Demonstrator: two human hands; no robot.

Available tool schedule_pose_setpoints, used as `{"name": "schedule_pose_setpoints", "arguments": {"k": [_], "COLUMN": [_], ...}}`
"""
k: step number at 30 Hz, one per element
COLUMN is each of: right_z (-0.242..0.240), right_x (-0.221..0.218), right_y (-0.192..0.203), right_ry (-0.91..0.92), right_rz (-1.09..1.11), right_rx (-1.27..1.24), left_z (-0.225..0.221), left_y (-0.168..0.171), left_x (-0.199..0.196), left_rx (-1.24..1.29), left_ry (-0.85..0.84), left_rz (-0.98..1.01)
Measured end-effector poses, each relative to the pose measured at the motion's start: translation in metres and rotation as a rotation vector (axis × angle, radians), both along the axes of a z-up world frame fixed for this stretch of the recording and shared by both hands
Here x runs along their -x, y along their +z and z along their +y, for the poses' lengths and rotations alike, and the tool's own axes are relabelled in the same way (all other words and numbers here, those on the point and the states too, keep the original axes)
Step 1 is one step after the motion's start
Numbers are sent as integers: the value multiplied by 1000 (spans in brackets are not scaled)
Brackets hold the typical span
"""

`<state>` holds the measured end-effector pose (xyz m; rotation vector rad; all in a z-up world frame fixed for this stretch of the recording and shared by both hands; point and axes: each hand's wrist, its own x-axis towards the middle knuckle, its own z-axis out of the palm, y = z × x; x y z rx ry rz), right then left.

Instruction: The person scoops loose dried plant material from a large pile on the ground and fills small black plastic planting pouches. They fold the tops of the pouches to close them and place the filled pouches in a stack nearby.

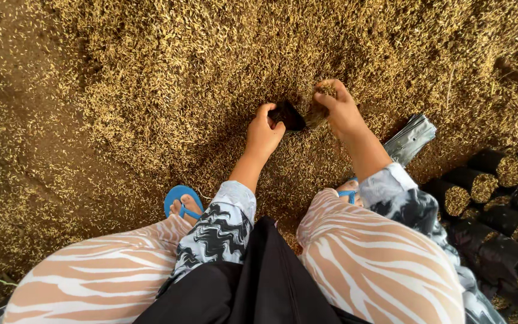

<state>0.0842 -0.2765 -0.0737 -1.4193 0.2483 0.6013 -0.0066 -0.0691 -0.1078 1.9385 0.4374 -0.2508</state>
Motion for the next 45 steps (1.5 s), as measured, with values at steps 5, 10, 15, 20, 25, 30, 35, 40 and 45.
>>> {"name": "schedule_pose_setpoints", "arguments": {"k": [5, 10, 15, 20, 25, 30, 35, 40, 45], "right_z": [35, 47, 11, -3, 16, 13, -15, -32, -10], "right_x": [28, 37, 55, 116, 129, 71, 4, -5, 27], "right_y": [20, 17, -11, -33, -42, -63, -56, -1, 13], "right_ry": [53, 138, 105, 474, 921, 714, 398, 292, 480], "right_rz": [15, -266, -676, -457, -980, -782, -668, -127, -231], "right_rx": [-154, -72, 456, 439, 678, 675, 524, 248, 758], "left_z": [-4, -2, 3, 8, 15, 21, 9, -16, -22], "left_y": [-2, 1, 4, -5, -12, -3, -7, -22, -22], "left_x": [1, 0, 1, -8, -19, -27, -21, -10, -7], "left_rx": [51, 55, -21, 25, 411, 590, 696, 768, 617], "left_ry": [41, 91, 63, 127, 249, 273, 247, 198, 164], "left_rz": [-52, -136, 89, -35, 7, 30, 69, 139, 172]}}
